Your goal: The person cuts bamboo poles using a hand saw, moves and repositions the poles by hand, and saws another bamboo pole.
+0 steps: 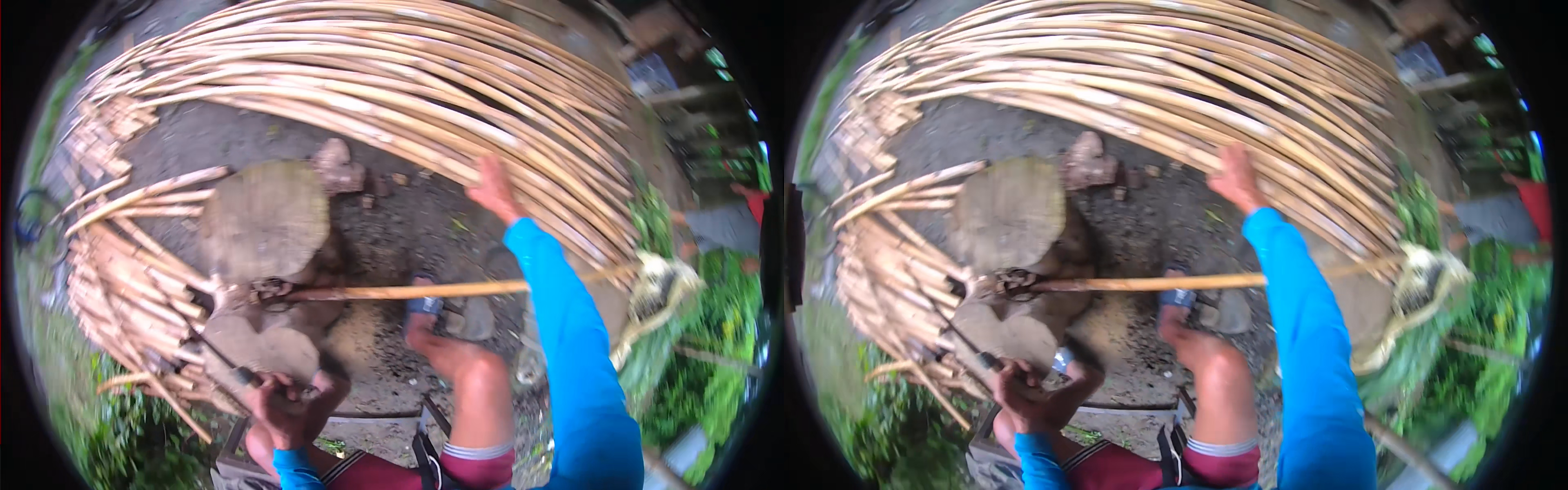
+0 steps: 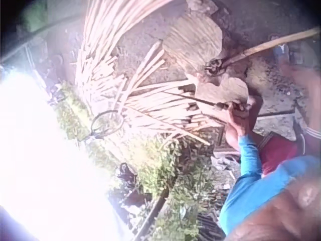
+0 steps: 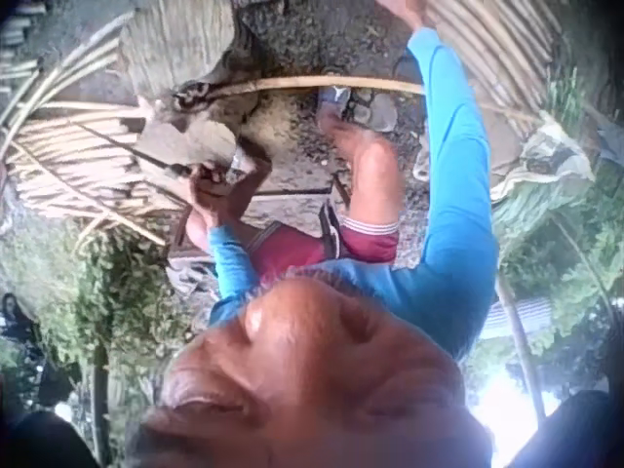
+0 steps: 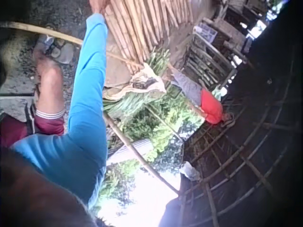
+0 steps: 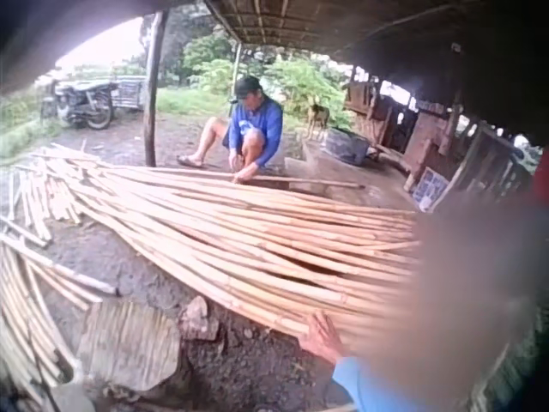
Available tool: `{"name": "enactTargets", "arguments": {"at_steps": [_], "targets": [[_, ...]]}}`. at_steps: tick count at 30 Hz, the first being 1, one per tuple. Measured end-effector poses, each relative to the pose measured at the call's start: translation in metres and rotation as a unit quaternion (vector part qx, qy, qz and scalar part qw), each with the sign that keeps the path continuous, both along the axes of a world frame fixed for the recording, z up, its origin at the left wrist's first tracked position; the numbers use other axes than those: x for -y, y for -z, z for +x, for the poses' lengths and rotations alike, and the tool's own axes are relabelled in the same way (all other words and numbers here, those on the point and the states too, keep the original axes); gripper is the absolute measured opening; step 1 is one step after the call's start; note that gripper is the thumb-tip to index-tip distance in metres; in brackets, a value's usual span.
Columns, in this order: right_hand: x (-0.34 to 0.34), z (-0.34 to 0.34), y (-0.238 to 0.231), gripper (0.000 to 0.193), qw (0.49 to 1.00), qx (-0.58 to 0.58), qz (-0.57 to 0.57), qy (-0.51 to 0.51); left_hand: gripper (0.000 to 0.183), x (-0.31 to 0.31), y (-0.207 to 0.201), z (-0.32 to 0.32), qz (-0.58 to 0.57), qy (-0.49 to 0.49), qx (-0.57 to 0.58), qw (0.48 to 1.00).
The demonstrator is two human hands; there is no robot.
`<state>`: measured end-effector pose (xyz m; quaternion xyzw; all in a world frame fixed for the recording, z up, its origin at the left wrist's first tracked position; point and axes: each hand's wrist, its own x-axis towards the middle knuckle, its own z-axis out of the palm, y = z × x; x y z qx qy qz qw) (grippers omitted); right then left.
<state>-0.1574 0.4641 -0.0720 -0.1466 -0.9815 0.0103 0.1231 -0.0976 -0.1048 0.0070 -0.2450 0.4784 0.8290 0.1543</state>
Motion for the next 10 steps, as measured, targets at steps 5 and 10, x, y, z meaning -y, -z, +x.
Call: {"name": "enactTargets", "arguments": {"at_steps": [5, 10], "targets": [[-0.023, -0.063, -0.005, 0.056, 0.995, 0.055, -0.063, 0.047, 0.015, -0.007, -0.002, 0.002, -0.052, 0.017, -0.035, 0.998], [-0.007, -0.101, 0.003, 0.064, 0.969, 0.211, -0.052, 0.115, 0.017, -0.003, -0.004, 0.005, -0.109, -0.002, -0.037, 0.993]]}}
